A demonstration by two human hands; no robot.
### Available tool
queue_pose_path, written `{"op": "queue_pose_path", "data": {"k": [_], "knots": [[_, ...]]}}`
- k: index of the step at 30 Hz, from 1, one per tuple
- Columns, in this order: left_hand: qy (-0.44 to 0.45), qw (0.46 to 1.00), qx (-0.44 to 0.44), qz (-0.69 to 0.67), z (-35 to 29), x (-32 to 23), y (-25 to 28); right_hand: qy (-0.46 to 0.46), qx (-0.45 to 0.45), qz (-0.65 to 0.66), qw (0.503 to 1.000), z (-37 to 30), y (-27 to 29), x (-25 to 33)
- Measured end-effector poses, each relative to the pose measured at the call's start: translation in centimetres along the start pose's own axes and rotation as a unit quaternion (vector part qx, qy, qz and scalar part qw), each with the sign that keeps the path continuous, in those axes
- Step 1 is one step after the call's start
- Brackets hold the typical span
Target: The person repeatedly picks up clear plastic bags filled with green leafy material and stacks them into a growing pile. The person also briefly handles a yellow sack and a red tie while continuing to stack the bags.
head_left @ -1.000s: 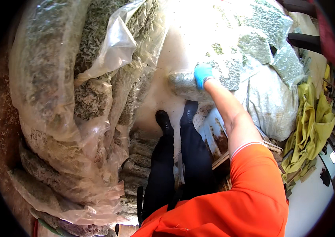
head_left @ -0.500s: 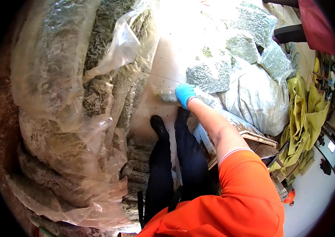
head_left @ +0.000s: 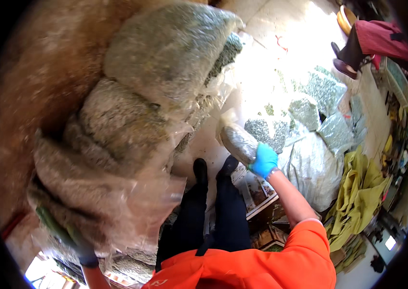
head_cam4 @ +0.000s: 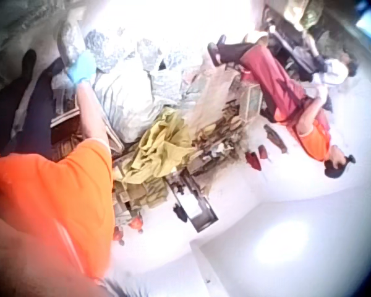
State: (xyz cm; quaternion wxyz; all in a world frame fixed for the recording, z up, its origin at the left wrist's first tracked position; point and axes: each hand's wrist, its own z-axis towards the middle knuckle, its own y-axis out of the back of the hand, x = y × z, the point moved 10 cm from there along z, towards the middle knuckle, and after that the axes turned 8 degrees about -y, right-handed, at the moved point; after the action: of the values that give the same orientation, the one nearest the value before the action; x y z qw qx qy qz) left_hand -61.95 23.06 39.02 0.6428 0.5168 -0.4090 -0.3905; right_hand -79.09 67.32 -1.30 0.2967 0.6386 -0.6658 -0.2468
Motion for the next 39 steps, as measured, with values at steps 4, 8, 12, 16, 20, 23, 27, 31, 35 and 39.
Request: {"op": "queue_pose_path", "data": {"k": [4, 8, 12, 16, 20, 23, 27, 31, 35, 39], "knots": [[-0.004, 0.995, -0.060, -0.074, -1.8, 2.6, 0.1, -0.006, -0.019, 0.188, 0.982, -9.6, 10.5, -1.9], [0.065, 0.997, 0.008, -0.028, 0.0, 2.7, 1.6, 0.023, 0.020, 0.461, 0.887, -18.7, 17.5, -5.1], [0.107, 0.993, -0.019, -0.051, -1.5, 4.7, 1.3, 0.075, 0.029, 0.532, 0.843, -27.2, 23.0, -4.3], [0.119, 0.976, -0.094, -0.156, -4.8, 4.8, 4.2, 0.198, 0.046, 0.508, 0.837, -32.2, 27.0, 2.6], [0.154, 0.595, -0.046, -0.788, -9.6, -4.7, 5.0, 0.264, -0.016, 0.475, 0.839, -34.8, 30.2, 9.4], [0.247, 0.510, -0.099, -0.818, -14.4, -2.2, 7.2, 0.392, 0.087, 0.423, 0.812, -40.0, 28.0, 22.2], [0.343, 0.477, -0.286, -0.757, -21.4, 8.2, 9.8, 0.412, 0.226, 0.389, 0.792, -44.9, 22.5, 32.3], [0.413, 0.525, -0.347, -0.658, -29.0, 17.1, 11.4, 0.458, 0.330, 0.308, 0.766, -49.8, 15.7, 42.6], [0.400, 0.609, -0.452, -0.515, -37.2, 26.4, 12.6, 0.470, 0.417, 0.201, 0.752, -55.0, 6.3, 52.8], [0.453, 0.889, -0.025, -0.053, -28.8, 26.5, 9.8, 0.629, 0.070, 0.031, 0.774, -53.6, 0.9, 56.1]]}}
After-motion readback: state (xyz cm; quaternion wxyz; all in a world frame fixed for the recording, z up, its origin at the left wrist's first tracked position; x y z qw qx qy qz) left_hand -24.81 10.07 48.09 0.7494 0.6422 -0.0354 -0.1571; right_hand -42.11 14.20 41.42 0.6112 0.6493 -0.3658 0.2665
